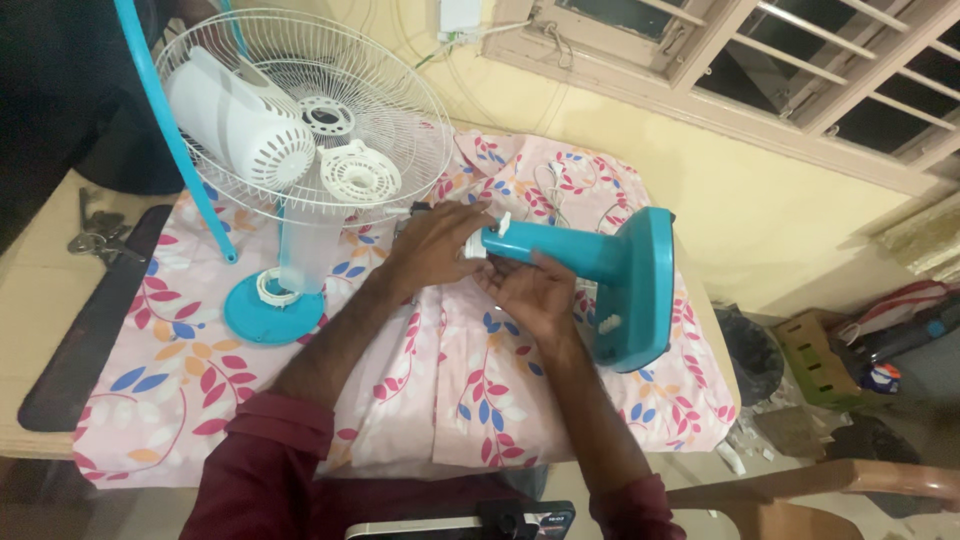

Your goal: The person uses a screwdriver to loosen and tighten screws on the motor housing of a disassembled pedestal fan. They repeatedly adjust the motor assembly and the fan neck, then remove the motor housing to expose internal components.

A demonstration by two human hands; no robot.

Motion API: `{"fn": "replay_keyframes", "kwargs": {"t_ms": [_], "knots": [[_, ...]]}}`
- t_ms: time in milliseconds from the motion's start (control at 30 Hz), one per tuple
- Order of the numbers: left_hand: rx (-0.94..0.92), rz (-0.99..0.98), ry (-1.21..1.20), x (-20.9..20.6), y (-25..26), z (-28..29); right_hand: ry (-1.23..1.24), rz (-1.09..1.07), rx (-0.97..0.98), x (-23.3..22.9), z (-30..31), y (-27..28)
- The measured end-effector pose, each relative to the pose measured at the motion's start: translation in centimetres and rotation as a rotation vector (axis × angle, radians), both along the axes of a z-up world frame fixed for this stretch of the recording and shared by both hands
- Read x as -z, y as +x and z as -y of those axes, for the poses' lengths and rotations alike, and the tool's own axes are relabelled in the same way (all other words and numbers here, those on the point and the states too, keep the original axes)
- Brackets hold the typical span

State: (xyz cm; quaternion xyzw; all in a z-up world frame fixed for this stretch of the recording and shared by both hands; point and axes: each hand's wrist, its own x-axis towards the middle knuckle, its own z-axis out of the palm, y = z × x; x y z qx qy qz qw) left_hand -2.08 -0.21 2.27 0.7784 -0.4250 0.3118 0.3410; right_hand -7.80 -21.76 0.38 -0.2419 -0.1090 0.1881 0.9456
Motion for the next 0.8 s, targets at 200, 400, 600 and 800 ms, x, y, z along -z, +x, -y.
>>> {"fn": "replay_keyframes", "kwargs": {"t_ms": [200, 400, 600, 800], "knots": [[-0.007, 0.022, 0.023, 1.0, 0.2, 0.8, -0.296, -0.262, 0.189, 1.7, 1.5, 2.8], [0.002, -0.056, -0.027, 1.5, 0.7, 0.9, -0.472, -0.051, -0.074, 0.5, 4.7, 7.1], [-0.068, -0.042, -0.003, 1.2, 0.2, 1.2, -0.634, -0.199, -0.005, 0.0, 5.3, 9.0], [-0.085, -0.161, -0.081, 1.1, -0.3, 2.0, -0.491, -0.049, 0.019, 3.1, 5.4, 8.6]]}}
